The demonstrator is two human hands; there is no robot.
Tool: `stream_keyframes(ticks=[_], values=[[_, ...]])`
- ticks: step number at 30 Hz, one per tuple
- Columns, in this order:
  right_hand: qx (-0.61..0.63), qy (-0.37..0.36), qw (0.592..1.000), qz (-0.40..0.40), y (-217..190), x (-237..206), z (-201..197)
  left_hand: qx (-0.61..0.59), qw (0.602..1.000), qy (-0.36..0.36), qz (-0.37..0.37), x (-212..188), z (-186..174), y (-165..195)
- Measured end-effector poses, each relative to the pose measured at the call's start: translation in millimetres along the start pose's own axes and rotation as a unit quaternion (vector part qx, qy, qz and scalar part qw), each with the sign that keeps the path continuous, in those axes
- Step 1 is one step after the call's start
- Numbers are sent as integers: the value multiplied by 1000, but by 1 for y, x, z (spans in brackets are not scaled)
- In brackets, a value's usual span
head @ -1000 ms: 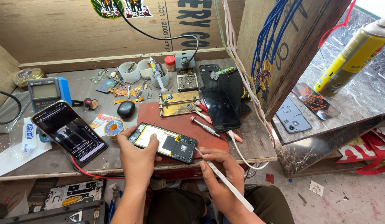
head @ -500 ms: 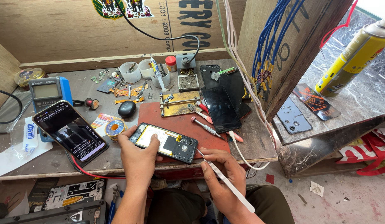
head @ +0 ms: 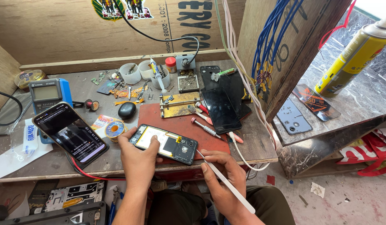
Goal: The person uses a screwdriver to remove screws from the back of a disassembled smartphone. They then use tweezers to carefully lift and disconnect a small ribbon cable from the motherboard. The phone remains open on the workbench.
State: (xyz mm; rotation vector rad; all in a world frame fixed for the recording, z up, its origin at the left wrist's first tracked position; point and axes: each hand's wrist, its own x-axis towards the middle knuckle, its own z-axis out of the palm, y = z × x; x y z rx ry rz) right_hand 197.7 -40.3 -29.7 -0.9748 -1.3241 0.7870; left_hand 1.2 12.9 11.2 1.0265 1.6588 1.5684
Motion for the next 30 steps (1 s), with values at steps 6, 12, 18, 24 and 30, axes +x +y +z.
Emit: stream_keyframes(ticks=[6,12,18,24,30], values=[[3,-1,1000,6,1,-1,1,0,1000,-1,2,0,0,-1],[12,-3,1000,13,1,-1,1,-2,1000,1,0,0,0,-1],[-8,2,1000,25,1,0,1,0,1000,3,-3,0,0,-1],[-18,0,1000,11,-4,4,2,10,1000,15,0,1,1,-1],[-46,-4,997,-61,-14,21,6,25,999,22,-8,1,-1,-3]])
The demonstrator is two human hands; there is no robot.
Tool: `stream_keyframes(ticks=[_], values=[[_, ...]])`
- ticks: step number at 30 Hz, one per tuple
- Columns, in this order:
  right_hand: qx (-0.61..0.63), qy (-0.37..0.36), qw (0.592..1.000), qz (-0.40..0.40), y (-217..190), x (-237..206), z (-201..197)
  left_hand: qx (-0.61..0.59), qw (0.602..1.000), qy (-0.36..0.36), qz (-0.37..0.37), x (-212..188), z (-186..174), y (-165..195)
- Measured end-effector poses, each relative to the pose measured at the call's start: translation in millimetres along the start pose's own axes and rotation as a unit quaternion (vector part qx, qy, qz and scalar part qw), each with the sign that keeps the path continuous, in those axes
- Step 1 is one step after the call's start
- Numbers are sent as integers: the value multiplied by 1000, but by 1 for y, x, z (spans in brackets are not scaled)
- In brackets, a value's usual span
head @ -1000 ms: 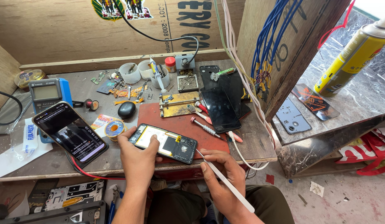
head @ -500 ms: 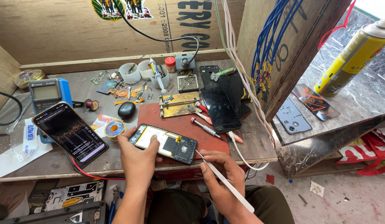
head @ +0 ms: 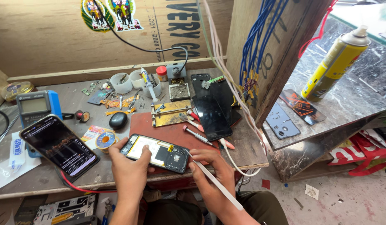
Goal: The person uses a screwdriver to remove screws from the back of a disassembled smartphone. They then use tweezers to carefully lift and disconnect a small ribbon cable from the motherboard. The phone remains open on the workbench.
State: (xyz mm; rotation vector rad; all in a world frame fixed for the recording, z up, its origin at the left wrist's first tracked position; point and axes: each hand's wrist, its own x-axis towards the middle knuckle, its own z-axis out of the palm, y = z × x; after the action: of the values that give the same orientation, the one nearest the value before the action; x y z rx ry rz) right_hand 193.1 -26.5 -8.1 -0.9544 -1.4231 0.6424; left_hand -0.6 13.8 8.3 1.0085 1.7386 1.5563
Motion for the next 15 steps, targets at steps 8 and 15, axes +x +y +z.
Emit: stream_keyframes(ticks=[8,15], values=[[-48,-16,988,-143,6,42,13,-7,1000,4,1,-1,2,1],[-45,-7,994,-100,16,41,13,-7,1000,3,1,0,2,-2]])
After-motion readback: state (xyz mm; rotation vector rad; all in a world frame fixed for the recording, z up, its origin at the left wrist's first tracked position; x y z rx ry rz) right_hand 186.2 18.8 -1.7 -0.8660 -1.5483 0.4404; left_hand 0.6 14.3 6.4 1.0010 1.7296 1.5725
